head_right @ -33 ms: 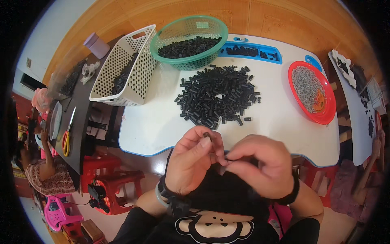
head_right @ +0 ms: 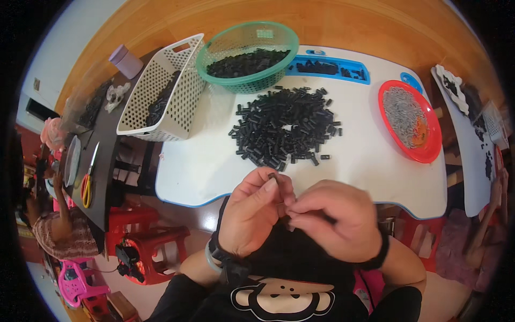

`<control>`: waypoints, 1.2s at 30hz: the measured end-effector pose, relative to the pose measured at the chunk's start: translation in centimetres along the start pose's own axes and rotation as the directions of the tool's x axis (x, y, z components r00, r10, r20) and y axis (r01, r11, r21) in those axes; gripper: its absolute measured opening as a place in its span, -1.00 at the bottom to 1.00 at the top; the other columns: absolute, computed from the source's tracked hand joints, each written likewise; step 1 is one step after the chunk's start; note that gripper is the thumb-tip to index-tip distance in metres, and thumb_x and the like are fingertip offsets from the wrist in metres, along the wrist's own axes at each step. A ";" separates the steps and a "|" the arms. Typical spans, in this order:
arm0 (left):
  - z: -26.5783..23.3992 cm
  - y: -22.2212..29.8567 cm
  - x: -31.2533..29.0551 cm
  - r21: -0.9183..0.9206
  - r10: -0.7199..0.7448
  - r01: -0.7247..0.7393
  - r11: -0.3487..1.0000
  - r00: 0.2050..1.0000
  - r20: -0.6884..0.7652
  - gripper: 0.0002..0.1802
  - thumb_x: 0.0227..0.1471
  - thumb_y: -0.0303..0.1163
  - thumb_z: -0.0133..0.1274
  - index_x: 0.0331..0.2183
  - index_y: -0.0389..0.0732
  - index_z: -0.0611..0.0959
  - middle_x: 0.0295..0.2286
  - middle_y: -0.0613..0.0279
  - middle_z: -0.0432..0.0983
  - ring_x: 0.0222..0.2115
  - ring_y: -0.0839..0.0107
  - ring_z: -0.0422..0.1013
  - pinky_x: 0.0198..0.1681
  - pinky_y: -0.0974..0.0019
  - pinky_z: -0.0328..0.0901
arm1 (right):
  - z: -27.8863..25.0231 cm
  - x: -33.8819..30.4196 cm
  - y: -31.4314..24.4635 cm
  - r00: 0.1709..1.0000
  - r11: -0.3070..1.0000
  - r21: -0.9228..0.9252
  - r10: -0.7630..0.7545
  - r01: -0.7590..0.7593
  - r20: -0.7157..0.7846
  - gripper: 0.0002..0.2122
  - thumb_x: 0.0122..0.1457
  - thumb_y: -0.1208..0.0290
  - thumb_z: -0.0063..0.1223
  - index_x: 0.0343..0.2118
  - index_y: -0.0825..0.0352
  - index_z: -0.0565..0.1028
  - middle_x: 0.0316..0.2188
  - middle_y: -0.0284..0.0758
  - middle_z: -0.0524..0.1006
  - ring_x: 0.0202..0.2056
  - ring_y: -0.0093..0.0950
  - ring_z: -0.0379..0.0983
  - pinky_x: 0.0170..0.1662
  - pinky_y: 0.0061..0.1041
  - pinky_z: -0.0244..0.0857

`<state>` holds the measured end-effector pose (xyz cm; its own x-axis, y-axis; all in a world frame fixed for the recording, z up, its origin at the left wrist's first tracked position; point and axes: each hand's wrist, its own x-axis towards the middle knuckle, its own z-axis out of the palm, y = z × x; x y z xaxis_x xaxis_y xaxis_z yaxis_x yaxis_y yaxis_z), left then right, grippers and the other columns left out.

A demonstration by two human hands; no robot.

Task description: Assembling small black plastic components by inserting metal pins into them.

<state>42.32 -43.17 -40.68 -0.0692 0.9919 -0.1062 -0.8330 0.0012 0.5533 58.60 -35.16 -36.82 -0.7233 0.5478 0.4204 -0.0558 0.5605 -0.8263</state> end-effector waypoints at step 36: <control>-2.8 -2.2 1.8 0.405 0.056 -0.013 0.914 0.994 -0.094 -0.90 0.09 -0.48 0.08 -0.31 -0.21 0.51 -0.46 0.52 0.37 -0.56 0.79 0.14 -0.59 0.66 -0.02 | -21.0 -5.4 15.0 0.789 0.483 -0.625 0.415 -0.613 -0.453 -0.88 -0.09 0.54 0.14 -0.44 0.39 0.53 -0.48 -0.13 0.53 -0.40 -0.20 0.48 -0.28 -0.33 0.36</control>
<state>42.54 -41.69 -44.38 -0.1671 0.9741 -0.1525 -0.5383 0.0394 0.8418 76.10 -16.64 -43.58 -0.2817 0.9462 0.1591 0.8470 0.3231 -0.4221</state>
